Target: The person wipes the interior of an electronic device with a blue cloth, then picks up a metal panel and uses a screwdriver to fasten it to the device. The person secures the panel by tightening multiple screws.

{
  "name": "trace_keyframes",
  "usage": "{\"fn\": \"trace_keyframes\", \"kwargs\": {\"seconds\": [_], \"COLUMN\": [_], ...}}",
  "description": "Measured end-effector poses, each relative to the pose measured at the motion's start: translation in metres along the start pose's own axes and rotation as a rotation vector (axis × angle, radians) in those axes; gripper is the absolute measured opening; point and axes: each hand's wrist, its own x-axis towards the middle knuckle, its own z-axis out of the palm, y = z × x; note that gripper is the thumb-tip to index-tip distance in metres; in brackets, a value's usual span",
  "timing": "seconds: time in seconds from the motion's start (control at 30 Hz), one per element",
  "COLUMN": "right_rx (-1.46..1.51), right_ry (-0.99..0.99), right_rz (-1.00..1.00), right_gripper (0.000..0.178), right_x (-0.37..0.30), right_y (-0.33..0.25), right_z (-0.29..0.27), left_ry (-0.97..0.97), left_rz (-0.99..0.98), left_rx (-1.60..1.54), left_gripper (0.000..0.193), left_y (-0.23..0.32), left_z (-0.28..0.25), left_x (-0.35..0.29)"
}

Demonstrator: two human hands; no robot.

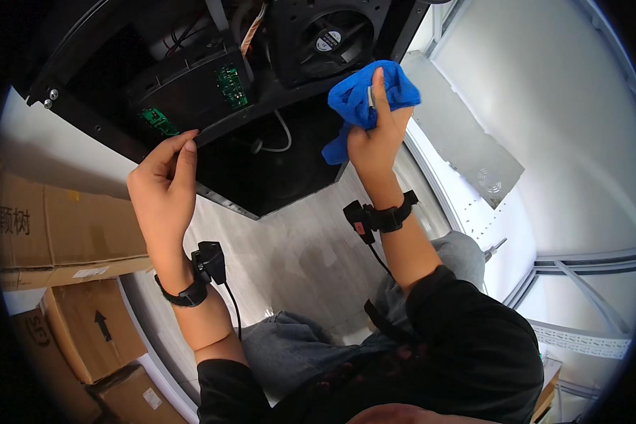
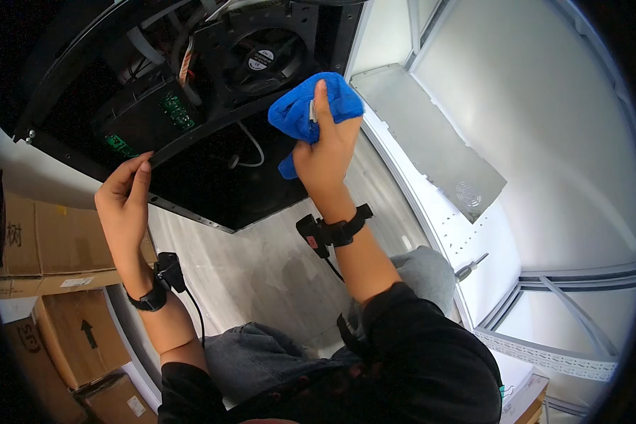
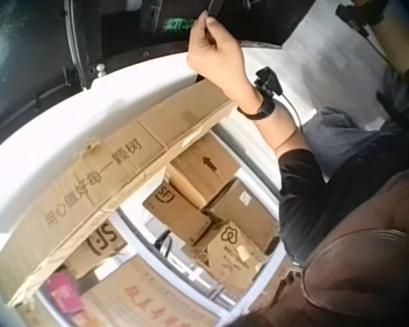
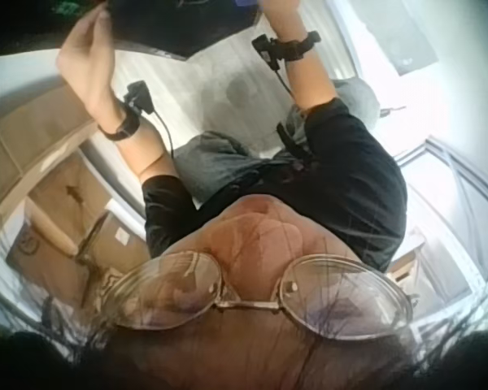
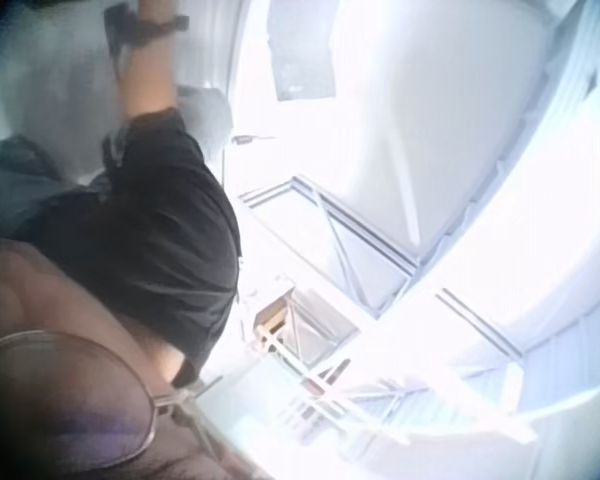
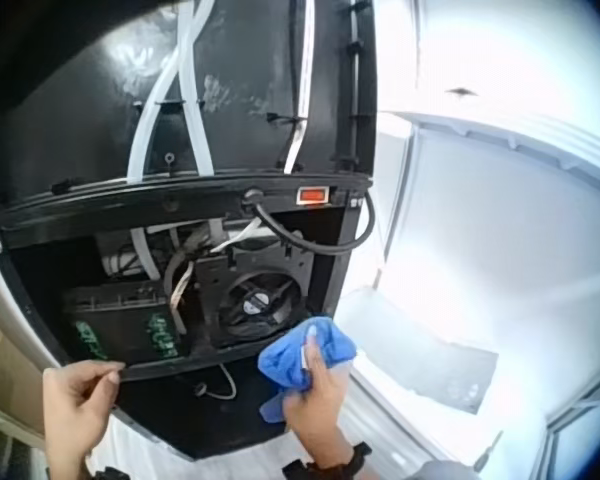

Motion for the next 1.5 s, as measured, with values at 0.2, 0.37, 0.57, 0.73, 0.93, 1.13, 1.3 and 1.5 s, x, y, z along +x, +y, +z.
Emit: {"fn": "trace_keyframes", "kwargs": {"seconds": [0.2, 0.37, 0.57, 0.73, 0.93, 1.13, 1.3, 1.5], "right_rx": [0.062, 0.164, 0.306, 0.239, 0.124, 0.159, 0.141, -0.032], "right_ry": [0.082, -0.146, -0.28, -0.408, -0.445, -0.452, -0.49, -0.541], "right_rz": [0.019, -0.062, -0.164, -0.254, -0.296, -0.342, -0.329, -0.339], "right_gripper": [0.073, 0.073, 0.071, 0.071, 0.071, 0.063, 0.065, 0.06], "right_x": [-0.009, -0.023, 0.002, 0.045, 0.058, 0.064, 0.07, 0.081], "right_y": [-0.01, -0.043, -0.099, -0.136, -0.158, -0.161, -0.16, -0.164], "right_z": [0.012, 0.013, 0.016, 0.007, 0.019, 0.029, 0.033, 0.019], "left_ry": [0.008, -0.024, 0.064, 0.231, 0.156, -0.026, -0.13, -0.167], "left_rz": [0.032, 0.002, 0.089, 0.23, 0.232, 0.181, 0.184, 0.125], "left_rx": [-0.046, 0.029, 0.068, -0.198, -0.004, 0.538, 0.663, 0.602], "left_gripper": [0.017, 0.016, 0.017, 0.036, 0.046, 0.06, 0.068, 0.072], "left_y": [0.002, 0.015, 0.031, 0.038, 0.063, 0.102, 0.104, 0.105], "left_z": [0.003, 0.007, 0.001, -0.011, -0.034, -0.049, -0.052, -0.056], "left_x": [0.003, -0.002, -0.002, -0.004, -0.002, 0.027, 0.043, 0.047]}}
